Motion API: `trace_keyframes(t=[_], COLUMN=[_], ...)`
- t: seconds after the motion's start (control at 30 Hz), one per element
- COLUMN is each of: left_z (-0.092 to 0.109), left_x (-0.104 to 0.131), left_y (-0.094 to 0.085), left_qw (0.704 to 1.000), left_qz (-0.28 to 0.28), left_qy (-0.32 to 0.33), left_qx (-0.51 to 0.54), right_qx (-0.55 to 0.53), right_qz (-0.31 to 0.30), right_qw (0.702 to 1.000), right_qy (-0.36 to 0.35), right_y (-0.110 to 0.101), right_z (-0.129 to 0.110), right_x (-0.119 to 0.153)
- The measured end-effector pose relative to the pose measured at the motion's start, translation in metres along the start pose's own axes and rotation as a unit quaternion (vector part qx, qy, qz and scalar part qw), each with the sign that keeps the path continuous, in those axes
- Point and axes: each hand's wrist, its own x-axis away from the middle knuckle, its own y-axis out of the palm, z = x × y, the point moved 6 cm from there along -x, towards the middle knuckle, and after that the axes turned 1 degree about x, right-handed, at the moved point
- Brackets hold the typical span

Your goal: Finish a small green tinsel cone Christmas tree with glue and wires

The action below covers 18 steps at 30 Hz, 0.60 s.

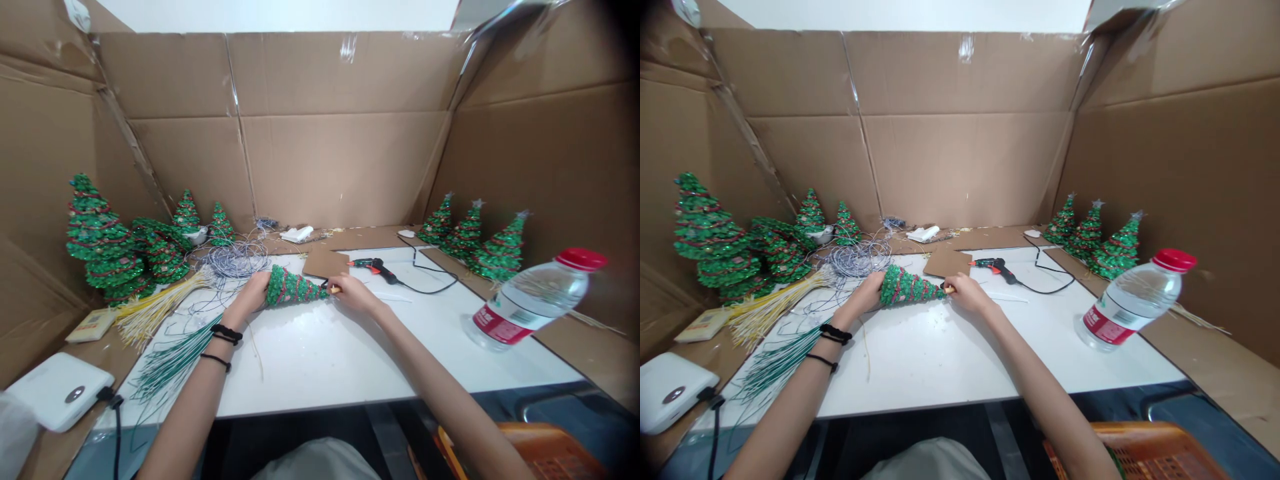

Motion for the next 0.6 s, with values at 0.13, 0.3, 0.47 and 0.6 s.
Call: trace_keyframes(t=[0.13,0.3,0.47,0.6], left_z=[-0.001,-0.011,-0.01,0.002], left_x=[0.001,0.002,0.002,0.0], left_y=[0.0,-0.001,-0.004,0.002], left_qw=[1.0,1.0,0.997,0.997], left_qz=[-0.004,-0.009,0.004,-0.001], left_qy=[-0.004,-0.003,-0.014,-0.007], left_qx=[0.013,-0.024,-0.072,-0.079], right_qx=[0.004,-0.006,-0.011,-0.007], right_qz=[0.006,0.011,0.017,0.02], right_qw=[1.0,1.0,1.0,1.0], right_qy=[0.01,0.015,0.015,0.012], right_y=[0.003,-0.006,-0.011,-0.002], right_z=[-0.001,0.007,0.012,0.004], right_x=[0.0,0.0,-0.001,-0.003])
